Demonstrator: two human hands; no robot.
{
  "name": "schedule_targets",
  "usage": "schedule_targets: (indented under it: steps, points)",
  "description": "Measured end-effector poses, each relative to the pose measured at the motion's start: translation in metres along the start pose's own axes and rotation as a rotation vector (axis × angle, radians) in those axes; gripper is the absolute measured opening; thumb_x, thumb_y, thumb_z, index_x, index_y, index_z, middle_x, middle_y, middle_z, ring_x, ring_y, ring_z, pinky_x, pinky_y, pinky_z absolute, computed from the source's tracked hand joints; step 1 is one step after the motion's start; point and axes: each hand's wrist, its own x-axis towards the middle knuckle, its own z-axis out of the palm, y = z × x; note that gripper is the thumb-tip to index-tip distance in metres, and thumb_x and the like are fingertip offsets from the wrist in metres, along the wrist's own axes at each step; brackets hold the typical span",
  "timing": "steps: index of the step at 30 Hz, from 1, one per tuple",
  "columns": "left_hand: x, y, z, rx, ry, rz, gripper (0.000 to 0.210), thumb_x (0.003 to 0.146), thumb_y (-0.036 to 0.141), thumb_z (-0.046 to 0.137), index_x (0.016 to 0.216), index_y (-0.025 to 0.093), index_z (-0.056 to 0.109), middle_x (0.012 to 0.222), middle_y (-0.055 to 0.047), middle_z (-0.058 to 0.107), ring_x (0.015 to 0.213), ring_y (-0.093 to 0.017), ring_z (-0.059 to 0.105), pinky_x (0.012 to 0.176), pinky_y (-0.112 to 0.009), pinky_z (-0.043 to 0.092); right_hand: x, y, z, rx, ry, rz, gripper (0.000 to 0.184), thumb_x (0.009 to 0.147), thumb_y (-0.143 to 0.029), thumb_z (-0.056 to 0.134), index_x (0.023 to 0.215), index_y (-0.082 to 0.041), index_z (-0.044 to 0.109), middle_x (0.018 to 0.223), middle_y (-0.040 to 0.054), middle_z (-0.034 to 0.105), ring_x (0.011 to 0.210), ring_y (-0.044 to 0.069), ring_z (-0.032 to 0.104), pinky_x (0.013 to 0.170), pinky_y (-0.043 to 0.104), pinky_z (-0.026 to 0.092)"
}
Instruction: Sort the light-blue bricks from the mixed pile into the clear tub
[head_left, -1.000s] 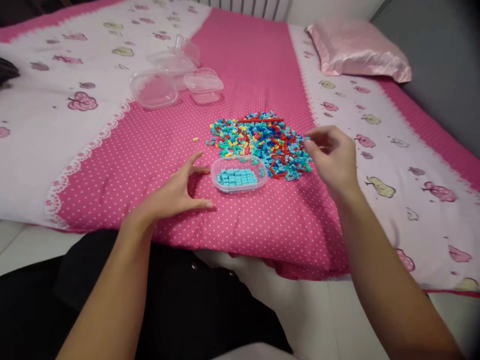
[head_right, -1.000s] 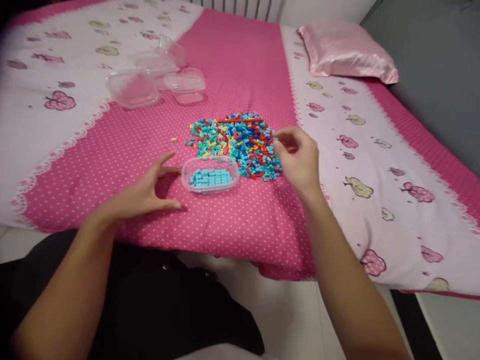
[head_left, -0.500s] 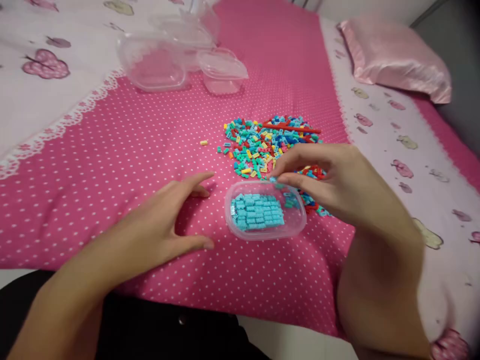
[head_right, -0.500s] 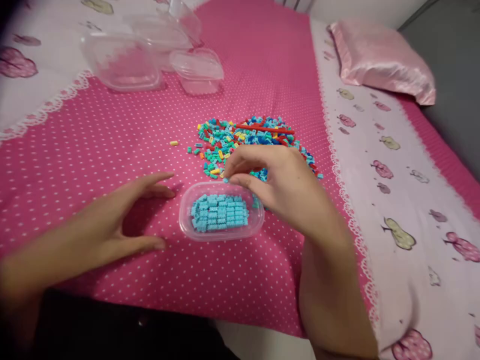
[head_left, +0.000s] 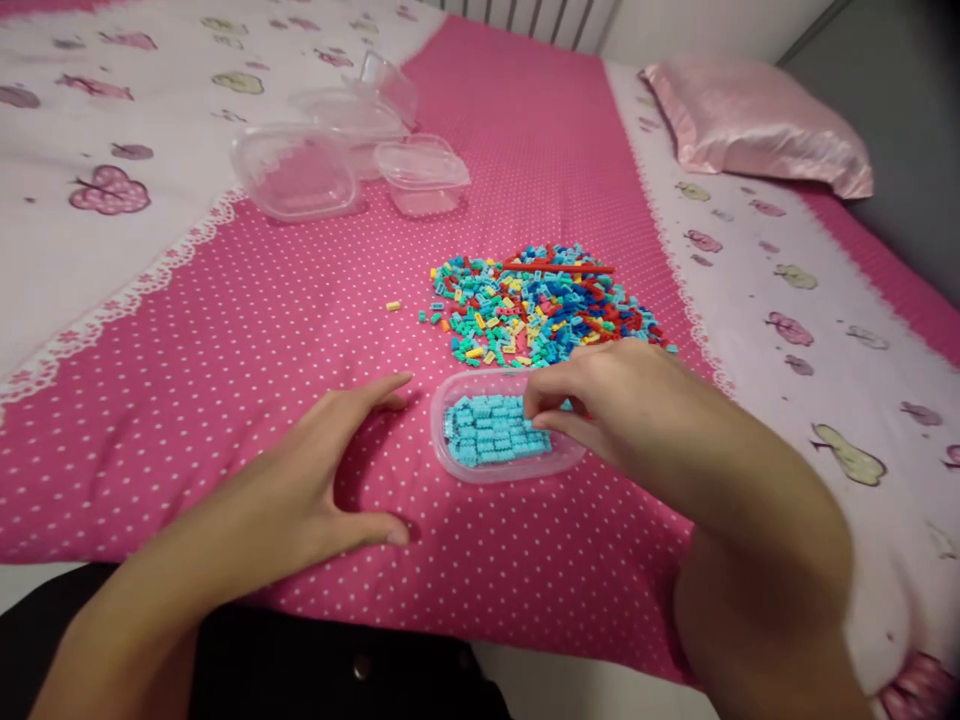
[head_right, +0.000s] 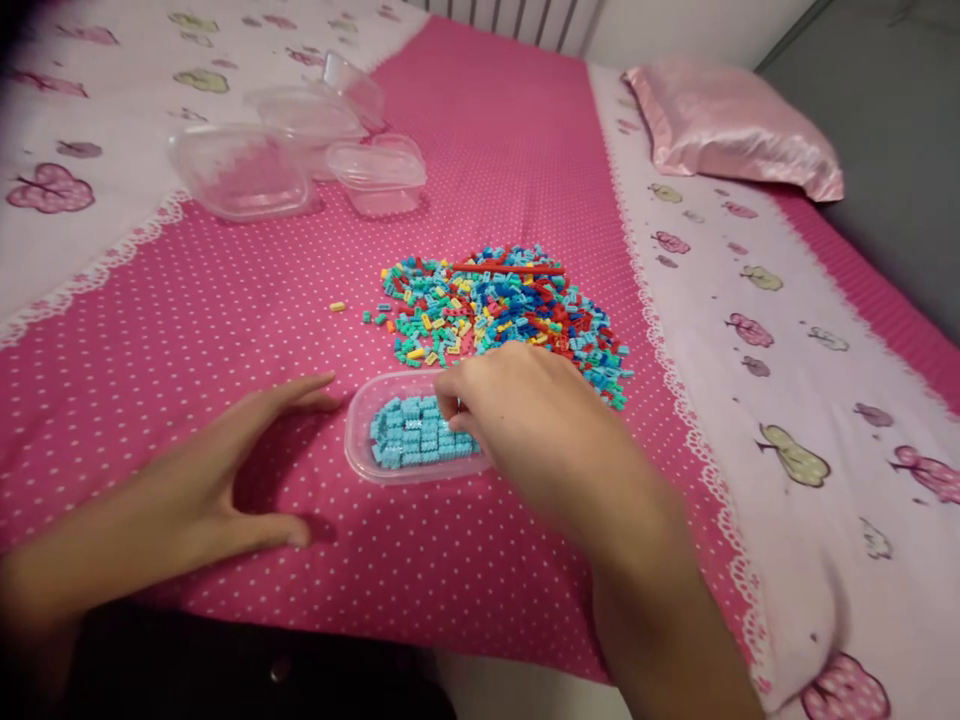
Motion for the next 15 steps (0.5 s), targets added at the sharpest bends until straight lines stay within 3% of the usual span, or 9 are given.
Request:
schedule_targets:
  steps: [3, 9, 15]
  points:
    - [-0.001, 0.001, 0.000, 0.012, -0.001, -0.008, 0.102, 0.074, 0.070, 0.079, 0.158, 0.044, 0.028, 0.157, -0.005, 0.051, 0.141, -0.037, 0.054, 0.115, -0.056, 0.050, 0.001, -0.008, 0.002, -0.088, -0.070, 0.099, 0.023, 0.082, -0.009, 0.062, 0.064, -0.022, 0.061, 0.060, -0.0017, 0.053, 0.062, 0.016, 0.046, 0.061, 0.033, 0.021]
    - [-0.003, -0.001, 0.001, 0.018, -0.003, 0.007, 0.102, 0.074, 0.071, 0.079, 0.157, 0.046, 0.027, 0.158, -0.005, 0.049, 0.142, -0.036, 0.053, 0.116, -0.057, 0.049, 0.006, -0.015, 0.008, -0.213, -0.071, -0.021, 0.022, 0.096, -0.012, 0.056, 0.080, -0.020, 0.069, 0.090, 0.0067, 0.066, 0.088, 0.025, 0.053, 0.077, 0.038, 0.025]
    - [-0.002, -0.005, 0.003, 0.017, 0.004, 0.027, 0.101, 0.074, 0.070, 0.080, 0.157, 0.044, 0.029, 0.157, -0.006, 0.050, 0.140, -0.036, 0.054, 0.114, -0.055, 0.051, 0.006, -0.011, 0.020, -0.233, -0.042, -0.040, 0.024, 0.092, -0.006, 0.056, 0.083, -0.020, 0.072, 0.089, 0.0067, 0.066, 0.086, 0.025, 0.052, 0.081, 0.040, 0.022]
